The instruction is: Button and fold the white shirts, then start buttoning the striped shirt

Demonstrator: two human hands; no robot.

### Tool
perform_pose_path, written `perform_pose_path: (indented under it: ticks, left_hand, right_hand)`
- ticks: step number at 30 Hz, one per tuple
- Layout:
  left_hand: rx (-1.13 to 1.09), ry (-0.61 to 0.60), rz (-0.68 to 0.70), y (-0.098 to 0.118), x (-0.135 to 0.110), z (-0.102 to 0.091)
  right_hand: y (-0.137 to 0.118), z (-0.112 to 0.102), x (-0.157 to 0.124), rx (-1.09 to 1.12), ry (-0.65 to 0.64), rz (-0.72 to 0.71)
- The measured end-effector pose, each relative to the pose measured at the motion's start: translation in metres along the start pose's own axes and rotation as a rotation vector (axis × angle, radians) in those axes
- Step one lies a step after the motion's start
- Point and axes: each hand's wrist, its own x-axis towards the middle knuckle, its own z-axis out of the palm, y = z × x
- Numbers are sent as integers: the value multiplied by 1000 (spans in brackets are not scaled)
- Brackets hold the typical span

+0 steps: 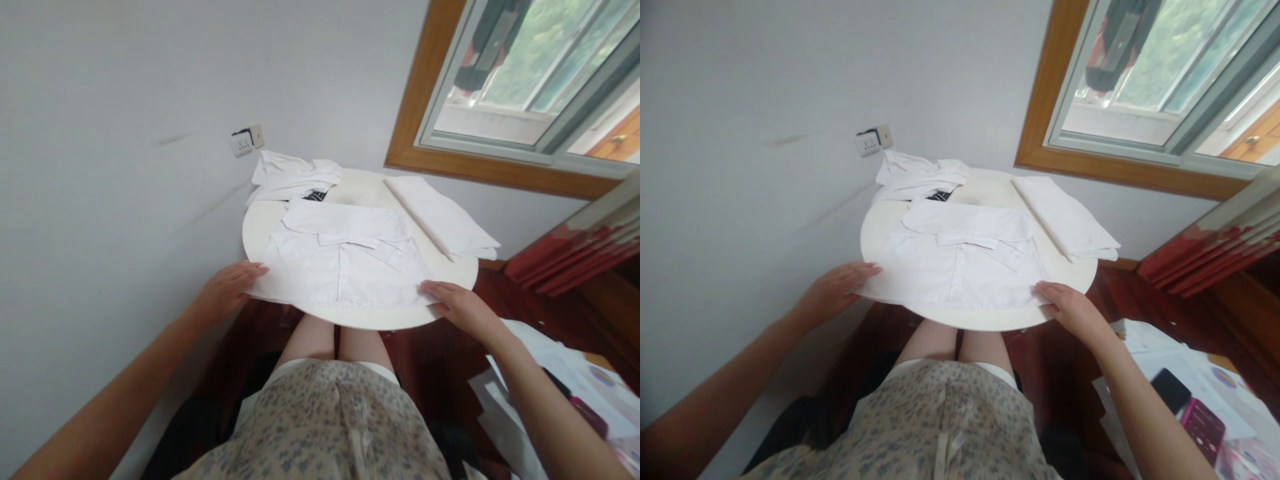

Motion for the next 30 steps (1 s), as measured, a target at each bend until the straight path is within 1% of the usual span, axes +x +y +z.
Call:
perform_pose_path:
  ticks: [5,10,12,14,18,20,22,24,25,28,30]
  left_hand:
    - [20,-11,53,-2,-6,-4]
    - [21,-55,55,5,-15,-16]
    - [23,-42,0,10,-19,-22]
    - [-23,11,-85,16,-21,-28]
    - [-249,155,-230,34,-17,-39]
    - [-346,177,-292,40,-12,-43]
    - [-420,165,-316,44,-8,-46]
    - [-447,157,-277,45,-5,-47]
    - [-424,158,-243,46,-5,-48]
    - [-244,179,-136,49,-13,-49]
    - [-106,230,-93,54,-23,-51]
  right_hand:
    - [7,4,1,-13,62,-19]
    - [15,7,-6,-28,129,5]
    - [17,6,-9,-61,161,28]
    - [18,3,-12,-90,205,43]
    - [14,-3,-15,-120,305,52]
    - [10,-7,-17,-127,353,75]
    - [7,-9,-19,-121,386,104]
    - [5,-11,-23,-106,396,126]
    - [5,-12,-26,-96,396,130]
    - [2,-15,-41,-43,396,122]
    - [-1,-19,-55,21,399,136]
